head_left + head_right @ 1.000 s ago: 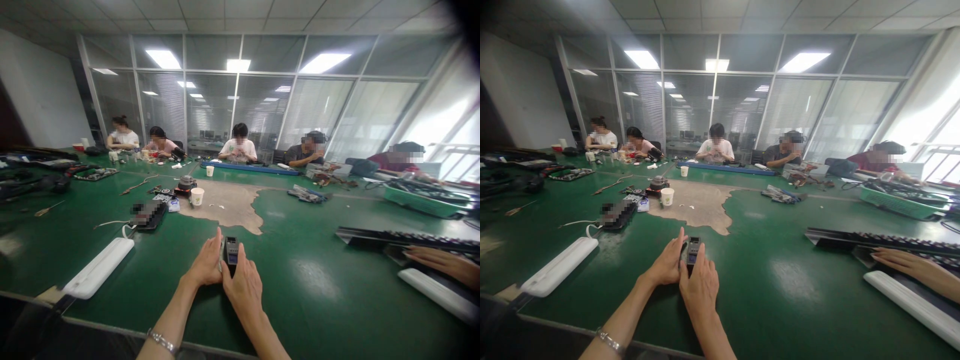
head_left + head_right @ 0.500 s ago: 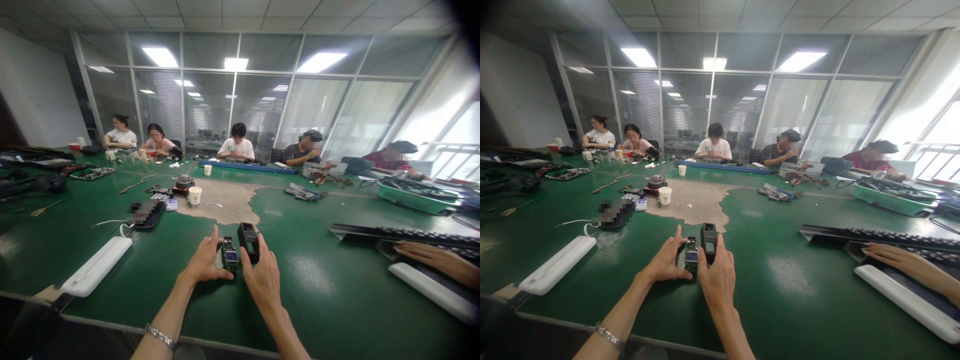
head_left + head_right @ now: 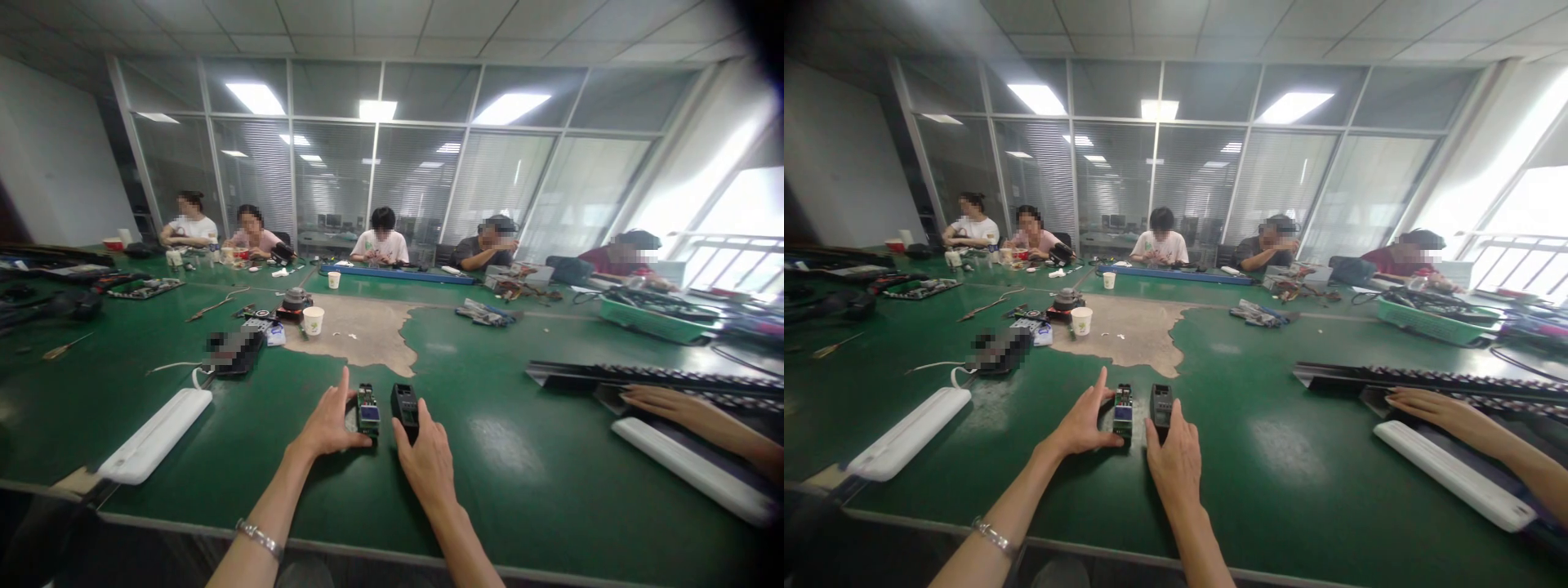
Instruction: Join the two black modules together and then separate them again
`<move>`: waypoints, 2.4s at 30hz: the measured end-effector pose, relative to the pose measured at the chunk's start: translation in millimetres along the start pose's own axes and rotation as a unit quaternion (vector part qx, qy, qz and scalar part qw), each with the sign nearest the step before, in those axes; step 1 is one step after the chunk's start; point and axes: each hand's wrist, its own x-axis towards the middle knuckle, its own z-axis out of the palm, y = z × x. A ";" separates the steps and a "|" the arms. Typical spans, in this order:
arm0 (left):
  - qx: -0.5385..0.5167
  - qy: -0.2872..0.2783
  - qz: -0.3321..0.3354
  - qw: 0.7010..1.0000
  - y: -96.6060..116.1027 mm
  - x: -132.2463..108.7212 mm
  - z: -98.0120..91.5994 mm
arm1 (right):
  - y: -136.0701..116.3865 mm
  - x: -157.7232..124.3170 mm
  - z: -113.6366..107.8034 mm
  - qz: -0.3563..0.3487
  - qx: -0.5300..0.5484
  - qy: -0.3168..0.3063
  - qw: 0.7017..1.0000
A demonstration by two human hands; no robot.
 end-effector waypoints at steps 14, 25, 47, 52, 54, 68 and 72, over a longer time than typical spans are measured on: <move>-0.003 0.009 0.008 1.000 1.7 -2.8 0.0 | -9.3 -6.9 -8.4 0.001 -0.044 0.007 0.999; -0.017 0.008 0.017 1.000 0.4 -2.3 -0.8 | -9.3 -1.0 -10.2 0.009 0.016 0.002 1.000; -0.013 0.012 0.041 0.999 -2.9 0.8 0.4 | -83.9 12.7 -9.8 -0.001 0.040 -0.031 0.999; 0.016 0.019 0.066 0.998 -7.3 1.5 4.3 | -81.4 5.6 -6.6 -0.025 0.024 -0.035 0.999; 0.021 0.021 0.071 0.997 -8.4 1.5 5.0 | -79.7 1.6 -4.3 -0.025 0.022 -0.041 0.999; 0.043 0.011 0.084 0.995 -9.8 2.9 5.2 | -79.8 0.4 -4.3 -0.008 -0.016 -0.060 0.998; 0.047 0.015 0.079 0.996 -6.5 2.4 3.7 | -83.7 2.8 -3.4 -0.002 -0.014 -0.074 0.997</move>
